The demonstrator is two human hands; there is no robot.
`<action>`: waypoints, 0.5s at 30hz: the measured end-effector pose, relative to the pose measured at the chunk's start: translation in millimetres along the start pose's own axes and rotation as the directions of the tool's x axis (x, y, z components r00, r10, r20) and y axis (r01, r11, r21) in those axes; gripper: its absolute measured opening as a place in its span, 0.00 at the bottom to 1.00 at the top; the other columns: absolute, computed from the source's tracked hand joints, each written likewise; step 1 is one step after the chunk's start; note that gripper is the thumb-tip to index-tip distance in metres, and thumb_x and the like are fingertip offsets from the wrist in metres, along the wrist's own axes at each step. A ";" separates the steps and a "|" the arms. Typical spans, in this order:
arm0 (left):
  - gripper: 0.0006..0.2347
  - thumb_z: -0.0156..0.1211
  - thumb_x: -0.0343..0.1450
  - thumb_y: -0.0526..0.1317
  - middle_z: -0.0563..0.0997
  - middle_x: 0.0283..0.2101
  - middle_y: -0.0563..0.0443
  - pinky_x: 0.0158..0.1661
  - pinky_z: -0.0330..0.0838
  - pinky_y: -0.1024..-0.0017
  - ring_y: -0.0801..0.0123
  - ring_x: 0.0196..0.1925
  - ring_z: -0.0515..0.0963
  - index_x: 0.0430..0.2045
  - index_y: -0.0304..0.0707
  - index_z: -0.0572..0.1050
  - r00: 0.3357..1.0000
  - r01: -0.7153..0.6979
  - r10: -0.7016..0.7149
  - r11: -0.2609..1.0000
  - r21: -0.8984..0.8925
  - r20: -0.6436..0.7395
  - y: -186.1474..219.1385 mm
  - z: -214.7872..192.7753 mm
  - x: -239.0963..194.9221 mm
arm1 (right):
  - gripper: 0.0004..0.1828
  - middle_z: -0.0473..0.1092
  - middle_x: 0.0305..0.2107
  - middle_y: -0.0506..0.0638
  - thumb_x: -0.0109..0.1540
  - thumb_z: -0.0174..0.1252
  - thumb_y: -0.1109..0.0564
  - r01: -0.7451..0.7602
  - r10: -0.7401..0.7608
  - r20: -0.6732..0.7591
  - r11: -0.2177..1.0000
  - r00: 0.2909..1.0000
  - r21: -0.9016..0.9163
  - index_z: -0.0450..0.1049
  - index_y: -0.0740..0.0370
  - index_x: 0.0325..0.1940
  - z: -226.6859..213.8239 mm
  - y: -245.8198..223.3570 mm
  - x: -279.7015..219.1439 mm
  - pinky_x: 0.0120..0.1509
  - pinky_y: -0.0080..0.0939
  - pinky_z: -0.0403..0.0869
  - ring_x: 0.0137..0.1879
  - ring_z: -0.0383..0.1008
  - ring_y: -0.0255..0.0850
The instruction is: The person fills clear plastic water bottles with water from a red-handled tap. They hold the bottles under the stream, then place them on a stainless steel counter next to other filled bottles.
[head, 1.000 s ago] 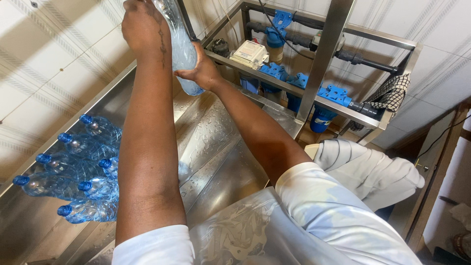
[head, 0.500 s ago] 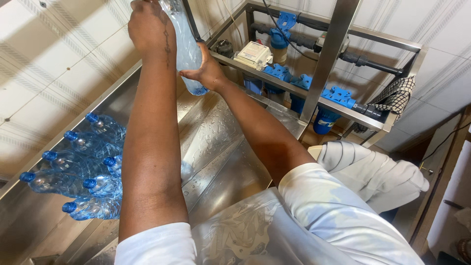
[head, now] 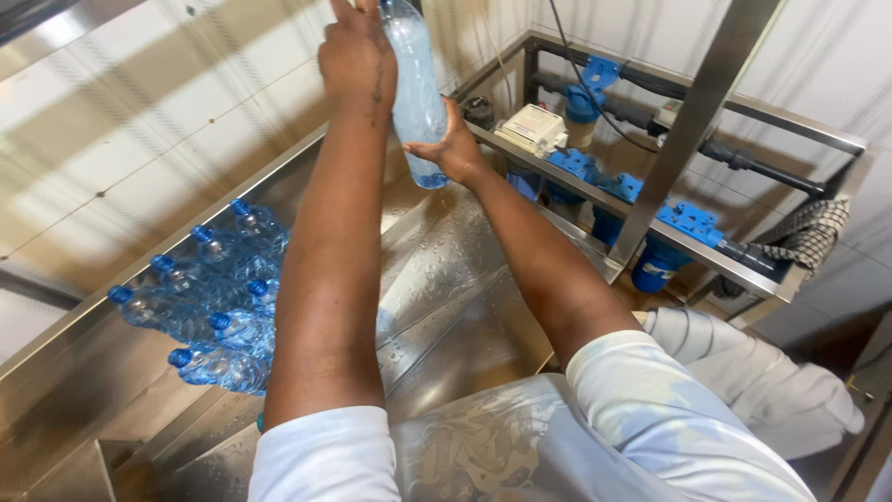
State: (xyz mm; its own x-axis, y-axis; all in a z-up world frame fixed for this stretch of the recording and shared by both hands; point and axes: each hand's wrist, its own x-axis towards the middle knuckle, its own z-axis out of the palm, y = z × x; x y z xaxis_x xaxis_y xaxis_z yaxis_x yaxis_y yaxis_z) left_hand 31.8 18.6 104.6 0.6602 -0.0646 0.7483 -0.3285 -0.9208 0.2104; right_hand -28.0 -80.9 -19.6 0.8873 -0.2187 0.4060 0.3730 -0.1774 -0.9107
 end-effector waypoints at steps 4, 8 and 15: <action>0.08 0.46 0.81 0.39 0.74 0.47 0.41 0.24 0.79 0.46 0.45 0.31 0.81 0.52 0.43 0.70 0.980 -0.172 0.184 0.976 0.136 -0.080 -1.3 -3.1 2.0 | 0.63 0.72 0.66 0.56 0.50 0.86 0.45 0.029 -0.029 -0.010 1.000 1.000 -0.006 0.56 0.55 0.80 -0.1 8.1 2.3 0.75 0.43 0.72 0.70 0.73 0.43; 0.16 0.57 0.66 0.37 0.78 0.39 0.52 0.17 0.72 0.60 0.56 0.34 0.78 0.47 0.60 0.72 0.940 -0.262 0.335 0.832 0.489 -0.067 -6.6 -11.7 12.9 | 0.67 0.64 0.74 0.56 0.52 0.86 0.45 -0.062 0.062 0.002 0.998 0.998 -0.024 0.51 0.58 0.84 -1.1 13.8 3.6 0.81 0.39 0.64 0.79 0.62 0.41; 0.16 0.62 0.70 0.37 0.73 0.42 0.56 0.20 0.73 0.57 0.60 0.33 0.80 0.47 0.61 0.66 0.945 -0.180 0.293 0.835 0.521 -0.143 0.2 -19.1 10.6 | 0.66 0.69 0.70 0.58 0.51 0.85 0.44 -0.098 0.097 -0.009 0.990 0.995 -0.105 0.53 0.59 0.84 -3.0 20.8 5.6 0.79 0.43 0.67 0.76 0.69 0.44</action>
State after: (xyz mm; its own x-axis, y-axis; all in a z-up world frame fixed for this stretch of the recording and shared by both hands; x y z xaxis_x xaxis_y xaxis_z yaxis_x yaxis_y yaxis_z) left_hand 25.9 25.0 124.6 0.4315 -0.2755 0.8590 -0.0413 -0.9572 -0.2863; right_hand -16.1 -88.7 -36.1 0.9169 -0.2440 0.3160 0.2537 -0.2552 -0.9330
